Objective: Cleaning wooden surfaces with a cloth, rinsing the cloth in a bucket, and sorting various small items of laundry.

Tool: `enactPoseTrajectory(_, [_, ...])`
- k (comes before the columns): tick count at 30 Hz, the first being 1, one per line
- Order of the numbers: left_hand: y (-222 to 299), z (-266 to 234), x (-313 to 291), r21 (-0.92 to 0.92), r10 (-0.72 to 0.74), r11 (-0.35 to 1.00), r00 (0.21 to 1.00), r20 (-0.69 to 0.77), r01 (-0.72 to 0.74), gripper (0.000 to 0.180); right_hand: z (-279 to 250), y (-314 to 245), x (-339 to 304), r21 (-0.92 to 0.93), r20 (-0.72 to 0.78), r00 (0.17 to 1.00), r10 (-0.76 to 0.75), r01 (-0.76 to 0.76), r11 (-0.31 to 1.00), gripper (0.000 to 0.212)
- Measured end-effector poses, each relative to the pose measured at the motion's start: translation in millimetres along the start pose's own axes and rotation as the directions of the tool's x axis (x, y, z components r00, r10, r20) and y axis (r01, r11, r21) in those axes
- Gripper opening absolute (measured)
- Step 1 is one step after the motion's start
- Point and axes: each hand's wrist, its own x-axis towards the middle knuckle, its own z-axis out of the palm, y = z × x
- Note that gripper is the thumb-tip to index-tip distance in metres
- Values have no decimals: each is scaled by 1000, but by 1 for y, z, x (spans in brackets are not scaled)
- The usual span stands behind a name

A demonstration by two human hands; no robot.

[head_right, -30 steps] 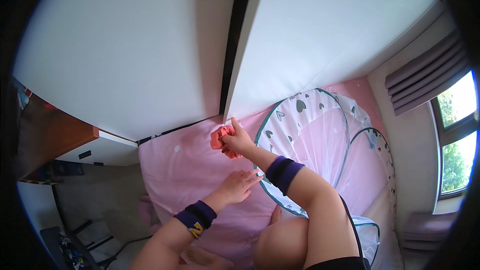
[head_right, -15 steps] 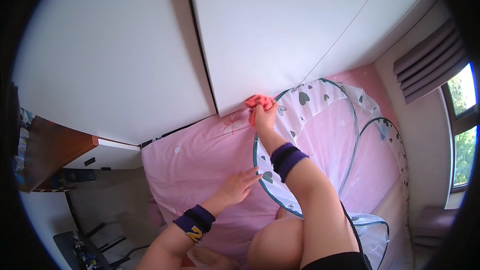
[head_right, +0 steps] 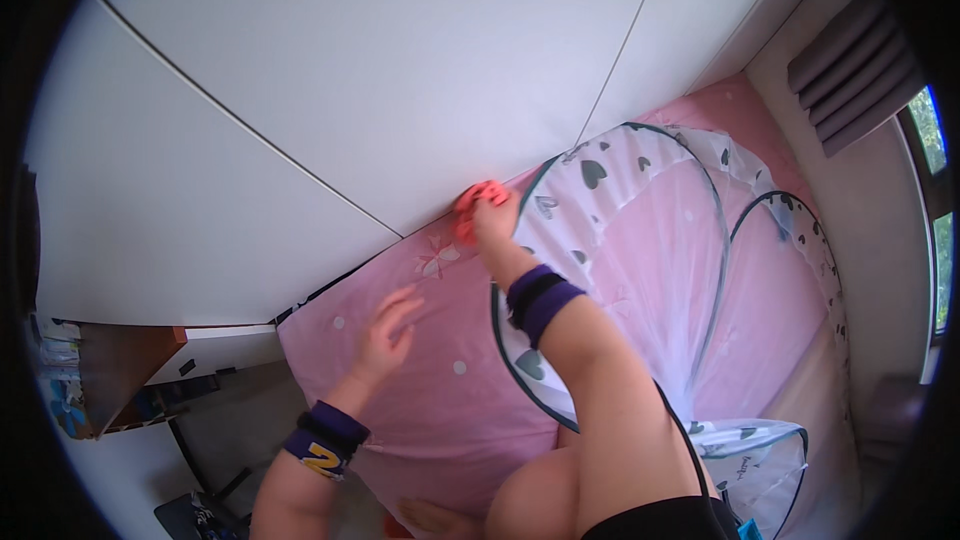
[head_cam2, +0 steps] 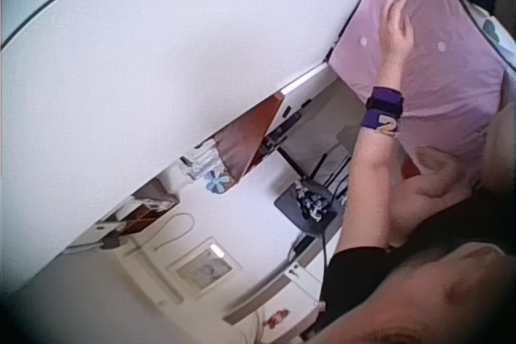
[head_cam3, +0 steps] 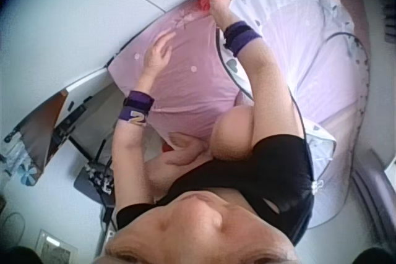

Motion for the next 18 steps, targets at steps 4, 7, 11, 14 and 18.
enactPoseTrajectory(4, [14,-6,46,10,19,1000,993,-114,-18,54,-15,-6,49,-114,-125,985,-117,103,988,39])
enactPoseTrajectory(7, [16,-16,53,-89,-78,994,982,-170,63,62,19,10,-3,120,-19,999,-33,35,992,27])
enactPoseTrajectory(11, [22,-18,62,-167,-182,974,971,-157,156,65,28,37,-44,-163,112,990,91,-72,984,26])
enactPoseTrajectory(14, [21,-23,64,-44,-117,993,979,-166,111,67,21,25,-39,-196,194,976,99,-61,979,26])
enactPoseTrajectory(18, [23,-21,78,-70,-93,994,984,-150,83,66,-1,22,2,-67,-25,994,-106,104,992,18])
